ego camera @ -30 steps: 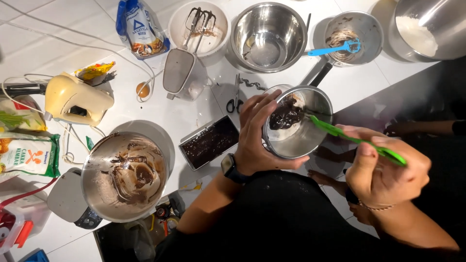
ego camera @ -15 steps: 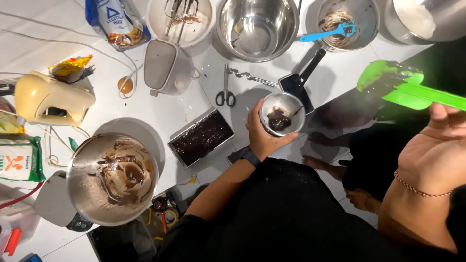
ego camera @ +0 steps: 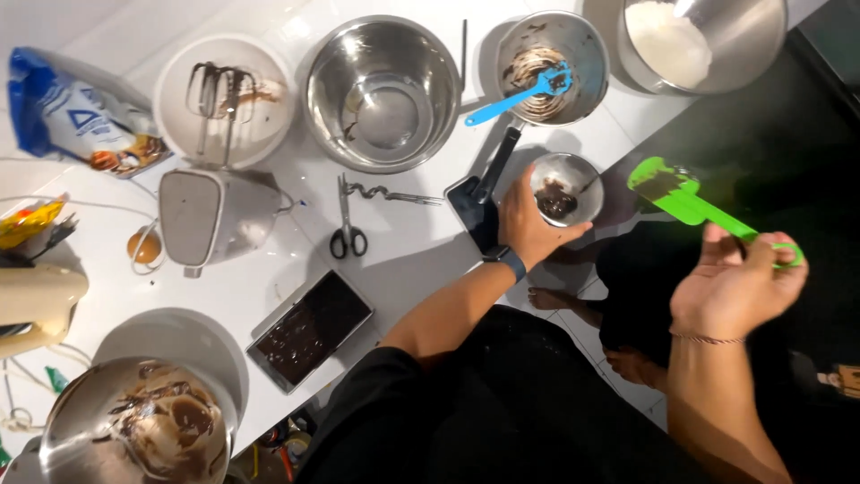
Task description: Washing hands, mixing chocolate batter, pouring it into a mold, and sprinkling toppings
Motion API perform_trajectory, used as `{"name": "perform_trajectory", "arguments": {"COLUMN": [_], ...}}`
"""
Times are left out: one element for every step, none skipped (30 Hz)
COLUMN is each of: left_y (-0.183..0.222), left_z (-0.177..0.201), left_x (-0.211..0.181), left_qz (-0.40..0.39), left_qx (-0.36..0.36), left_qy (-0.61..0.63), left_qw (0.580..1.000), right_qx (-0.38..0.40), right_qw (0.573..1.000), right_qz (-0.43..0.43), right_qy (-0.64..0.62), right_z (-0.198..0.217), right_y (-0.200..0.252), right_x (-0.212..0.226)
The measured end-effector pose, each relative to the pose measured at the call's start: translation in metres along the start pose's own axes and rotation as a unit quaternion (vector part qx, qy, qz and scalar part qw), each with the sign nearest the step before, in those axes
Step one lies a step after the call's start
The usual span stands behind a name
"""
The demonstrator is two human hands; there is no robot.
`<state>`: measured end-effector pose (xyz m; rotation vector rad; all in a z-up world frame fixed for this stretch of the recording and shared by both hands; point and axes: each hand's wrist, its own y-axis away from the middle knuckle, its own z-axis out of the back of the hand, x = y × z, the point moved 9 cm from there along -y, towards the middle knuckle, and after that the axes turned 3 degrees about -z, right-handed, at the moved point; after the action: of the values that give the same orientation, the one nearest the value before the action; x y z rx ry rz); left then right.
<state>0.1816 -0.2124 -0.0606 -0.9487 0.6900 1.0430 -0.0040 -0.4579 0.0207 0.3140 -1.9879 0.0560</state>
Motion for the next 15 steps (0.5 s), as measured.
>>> {"name": "perform_trajectory", "arguments": {"left_y": [-0.002, -0.006, -0.009, -0.013, -0.017, -0.019, -0.019, -0.019, -0.019, -0.009, 0.002, 0.014, 0.019, 0.028, 0.040], "left_z": [-0.014, -0.025, -0.036, -0.040, -0.042, -0.043, -0.035, -0.023, -0.009, 0.002, 0.005, 0.010, 0.038, 0.049, 0.060], "left_x": [0.006, 0.017, 0.028, 0.030, 0.031, 0.033, 0.024, 0.012, 0.000, -0.006, -0.009, -0.012, -0.012, -0.017, -0.023], "left_qz": [0.000, 0.024, 0.049, 0.048, 0.044, 0.042, 0.043, 0.033, 0.024, 0.026, 0.046, 0.068, 0.072, 0.063, 0.053], "left_qx": [0.006, 0.006, 0.006, 0.008, 0.007, 0.006, 0.007, -0.007, -0.021, -0.027, 0.012, 0.049, 0.041, 0.124, 0.205], "left_qy": [0.005, 0.017, 0.028, 0.028, 0.021, 0.011, 0.009, 0.037, 0.064, 0.059, 0.059, 0.058, 0.053, 0.079, 0.105], "left_qw": [1.000, 1.000, 0.998, 0.998, 0.999, 0.999, 0.999, 0.999, 0.997, 0.998, 0.997, 0.995, 0.995, 0.987, 0.972], "right_qx": [-0.006, 0.002, 0.009, 0.008, 0.002, -0.004, -0.004, -0.010, -0.016, -0.010, -0.017, -0.022, -0.013, 0.030, 0.072], "right_qw": [1.000, 1.000, 0.998, 0.998, 0.997, 0.996, 0.995, 0.992, 0.987, 0.986, 0.984, 0.981, 0.980, 0.987, 0.991], "right_qz": [0.004, -0.027, -0.057, -0.057, -0.070, -0.086, -0.088, -0.105, -0.121, -0.125, -0.132, -0.140, -0.145, -0.118, -0.090], "right_qy": [0.004, 0.000, -0.004, -0.003, 0.017, 0.037, 0.037, 0.073, 0.108, 0.109, 0.119, 0.131, 0.132, 0.103, 0.073], "right_z": [0.000, -0.005, -0.011, -0.013, -0.014, -0.014, -0.018, -0.022, -0.026, -0.033, -0.038, -0.045, -0.043, -0.050, -0.055], "right_y": [0.000, -0.001, 0.000, -0.003, -0.005, -0.005, -0.006, -0.006, -0.004, -0.004, -0.003, -0.001, -0.006, -0.013, -0.018], "right_x": [-0.006, -0.020, -0.034, -0.043, -0.055, -0.069, -0.075, -0.083, -0.090, -0.089, -0.088, -0.087, -0.091, -0.089, -0.088]}}
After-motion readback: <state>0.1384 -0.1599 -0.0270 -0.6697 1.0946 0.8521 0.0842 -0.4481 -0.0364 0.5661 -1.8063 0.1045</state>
